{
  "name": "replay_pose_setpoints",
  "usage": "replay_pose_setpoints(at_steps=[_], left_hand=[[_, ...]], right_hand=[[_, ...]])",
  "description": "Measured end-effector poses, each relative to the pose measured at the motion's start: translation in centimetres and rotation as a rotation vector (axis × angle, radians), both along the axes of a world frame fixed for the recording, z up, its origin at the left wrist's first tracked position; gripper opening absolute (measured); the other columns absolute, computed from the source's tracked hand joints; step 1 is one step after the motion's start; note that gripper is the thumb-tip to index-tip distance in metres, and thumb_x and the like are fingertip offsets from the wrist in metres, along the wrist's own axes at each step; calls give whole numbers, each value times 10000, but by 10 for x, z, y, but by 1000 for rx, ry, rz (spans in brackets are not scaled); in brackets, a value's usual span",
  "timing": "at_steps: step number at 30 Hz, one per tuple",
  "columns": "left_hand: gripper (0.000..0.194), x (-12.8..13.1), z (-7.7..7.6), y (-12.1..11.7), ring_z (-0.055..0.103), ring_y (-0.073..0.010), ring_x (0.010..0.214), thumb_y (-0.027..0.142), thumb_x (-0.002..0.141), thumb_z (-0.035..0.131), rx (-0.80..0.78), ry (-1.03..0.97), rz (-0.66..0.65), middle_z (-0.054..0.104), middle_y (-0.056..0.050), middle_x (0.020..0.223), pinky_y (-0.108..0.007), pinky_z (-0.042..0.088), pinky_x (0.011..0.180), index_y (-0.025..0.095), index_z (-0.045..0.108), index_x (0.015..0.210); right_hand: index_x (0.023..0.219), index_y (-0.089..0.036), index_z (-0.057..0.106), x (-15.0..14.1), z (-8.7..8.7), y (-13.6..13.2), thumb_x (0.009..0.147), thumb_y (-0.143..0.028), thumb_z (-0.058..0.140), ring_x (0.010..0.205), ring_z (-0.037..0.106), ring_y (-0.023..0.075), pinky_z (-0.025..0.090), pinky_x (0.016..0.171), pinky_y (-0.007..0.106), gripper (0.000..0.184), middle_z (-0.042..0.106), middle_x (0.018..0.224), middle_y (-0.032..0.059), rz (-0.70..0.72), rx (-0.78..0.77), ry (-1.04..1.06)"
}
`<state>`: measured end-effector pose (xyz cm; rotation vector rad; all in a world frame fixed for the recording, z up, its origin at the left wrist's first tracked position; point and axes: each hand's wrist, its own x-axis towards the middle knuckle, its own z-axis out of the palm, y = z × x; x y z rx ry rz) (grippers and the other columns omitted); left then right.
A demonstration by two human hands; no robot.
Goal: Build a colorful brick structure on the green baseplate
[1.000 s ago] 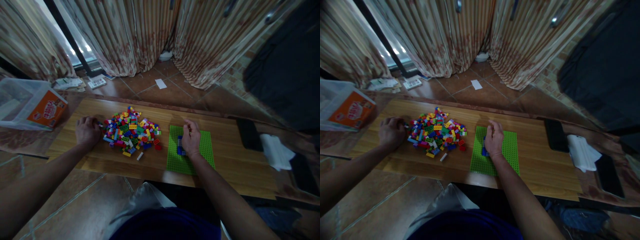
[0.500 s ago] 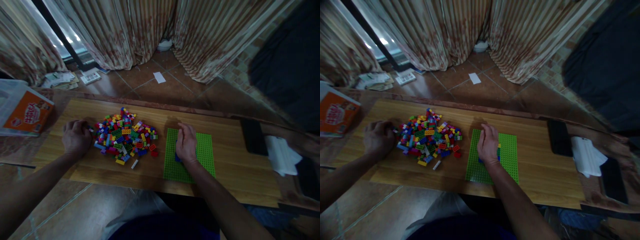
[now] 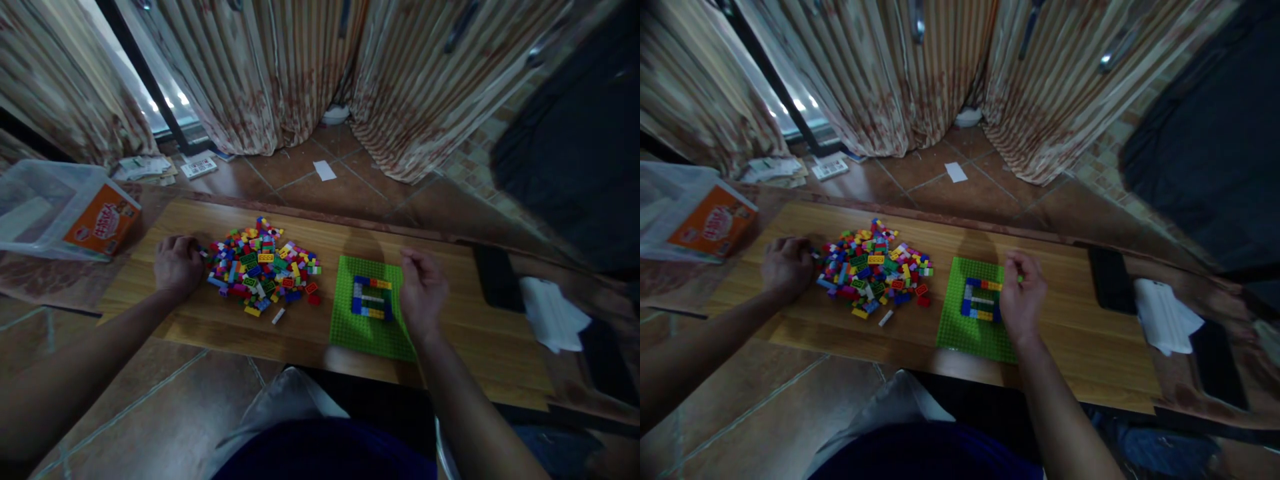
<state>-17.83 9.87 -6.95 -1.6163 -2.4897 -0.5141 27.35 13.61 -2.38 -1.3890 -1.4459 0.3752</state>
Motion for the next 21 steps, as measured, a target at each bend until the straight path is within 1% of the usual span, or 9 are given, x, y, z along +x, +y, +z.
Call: replay_pose_setpoints(at_steps=[2, 3, 6, 8, 12, 21], left_hand=[[343, -1, -1, 1, 514, -299, 1146, 240, 879, 439, 3, 8, -5, 622, -142, 1161, -438, 411, 1026, 147, 664, 1119], [345, -1, -1, 1, 513, -298, 1149, 242, 881, 437, 3, 8, -7, 621, -145, 1160, -439, 410, 1028, 143, 662, 1123], [347, -1, -2, 1, 514, -298, 1145, 237, 885, 436, 6, 4, -8, 616, -155, 1157, -445, 418, 1022, 128, 659, 1128], [342, 0, -1, 1, 519, -295, 1136, 234, 883, 440, 7, 5, -8, 615, -154, 1153, -444, 426, 1009, 129, 661, 1121], [344, 1, 2, 1, 520, -298, 1126, 229, 878, 438, -3, 8, -13, 618, -162, 1137, -445, 424, 1007, 114, 665, 1109], [347, 3, 4, 1, 523, -310, 1133, 238, 873, 430, 7, -4, -7, 619, -159, 1145, -451, 414, 1015, 124, 663, 1103]], right_hand=[[918, -223, 693, 13, -2, -19, 894, -356, 524, 937, 609, 210, 487, 870, 410, 216, 662, 947, 55, 58, -79, -102], [923, -226, 697, 18, -6, -30, 893, -359, 530, 976, 605, 217, 485, 886, 420, 216, 658, 989, 66, 85, -100, -147], [980, -231, 706, 27, -22, -55, 880, -367, 558, 1100, 568, 244, 452, 969, 473, 225, 627, 1139, 99, 116, -152, -272], [1017, -234, 709, 29, -32, -64, 878, -368, 562, 1168, 534, 258, 426, 1009, 500, 242, 599, 1216, 114, 117, -180, -311], [1025, -227, 719, 27, -41, -65, 882, -355, 547, 1233, 490, 272, 390, 1045, 531, 258, 563, 1279, 131, 117, -201, -319], [1002, -240, 724, 25, -47, -64, 865, -318, 538, 1215, 510, 263, 373, 1056, 542, 244, 582, 1276, 109, 106, -205, -234]])
